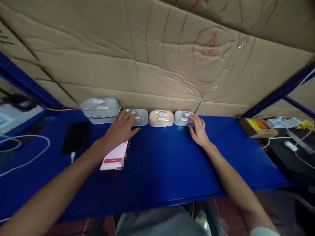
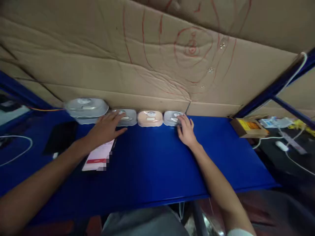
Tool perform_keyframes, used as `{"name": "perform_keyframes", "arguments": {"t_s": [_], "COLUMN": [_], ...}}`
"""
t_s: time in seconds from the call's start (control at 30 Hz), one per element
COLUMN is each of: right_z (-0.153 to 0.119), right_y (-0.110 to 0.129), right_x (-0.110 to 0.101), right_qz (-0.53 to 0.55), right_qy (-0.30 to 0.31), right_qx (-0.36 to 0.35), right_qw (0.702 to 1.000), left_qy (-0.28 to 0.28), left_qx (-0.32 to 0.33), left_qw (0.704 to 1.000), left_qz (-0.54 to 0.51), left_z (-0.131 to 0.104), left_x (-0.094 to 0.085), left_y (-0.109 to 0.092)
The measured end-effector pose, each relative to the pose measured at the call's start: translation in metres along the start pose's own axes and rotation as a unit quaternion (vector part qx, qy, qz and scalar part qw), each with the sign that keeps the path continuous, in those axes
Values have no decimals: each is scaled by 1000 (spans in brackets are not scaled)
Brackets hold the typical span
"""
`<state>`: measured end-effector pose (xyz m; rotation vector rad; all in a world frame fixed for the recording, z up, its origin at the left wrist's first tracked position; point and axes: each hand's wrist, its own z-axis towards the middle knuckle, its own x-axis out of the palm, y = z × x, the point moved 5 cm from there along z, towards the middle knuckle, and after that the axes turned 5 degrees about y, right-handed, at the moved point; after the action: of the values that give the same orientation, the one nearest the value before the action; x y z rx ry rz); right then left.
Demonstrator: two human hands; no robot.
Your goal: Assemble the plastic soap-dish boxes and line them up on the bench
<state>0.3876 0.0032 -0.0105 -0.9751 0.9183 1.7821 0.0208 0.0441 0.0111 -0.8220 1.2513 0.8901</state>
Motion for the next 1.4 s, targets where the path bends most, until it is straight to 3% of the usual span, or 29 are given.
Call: {"name": "perform_keyframes", "arguments": {"t_s": [0.17, 0.27, 0.33, 0.47, 0.57, 0.67, 0.73, 0.8, 0.93, 0.97, 1.1, 1.4], "right_z": [-7, -10, -11, -10, -16, -31, -38, -39, -30, -27, -18, -18], "right_y": [31, 51, 55, 61, 84, 113, 124, 126, 113, 108, 92, 81], "right_x": [-1, 10, 15, 6, -14, -23, -24, -22, -17, -17, -23, -30], "right_qz": [-11, -30, -19, 90, 238, 302, 281, 291, 416, 424, 343, 148], "right_qy": [43, 108, 141, 148, 152, 225, 249, 253, 261, 253, 187, 57], "right_qx": [-66, -113, -104, -94, -150, -210, -206, -193, -171, -161, -139, -138], "right_qw": [997, 987, 984, 980, 947, 902, 903, 902, 854, 855, 910, 978], "left_qy": [-45, -65, -67, -47, -33, -37, 3, 59, 144, 156, 176, 188], "left_qx": [27, 93, 143, 223, 264, 223, 171, 131, 82, 71, 45, 98], "left_qw": [998, 991, 982, 963, 950, 955, 953, 935, 888, 881, 884, 911], "left_qz": [-24, -71, -100, -144, -165, -193, -251, -324, -428, -440, -430, -353], "left_z": [-23, -38, -51, -80, -93, -91, -85, -82, -84, -84, -85, -86], "left_x": [-1, -3, -5, -11, -13, -8, 3, 15, 33, 34, 29, 7], "left_y": [-21, -45, -68, -120, -141, -132, -119, -109, -100, -99, -92, -102]}}
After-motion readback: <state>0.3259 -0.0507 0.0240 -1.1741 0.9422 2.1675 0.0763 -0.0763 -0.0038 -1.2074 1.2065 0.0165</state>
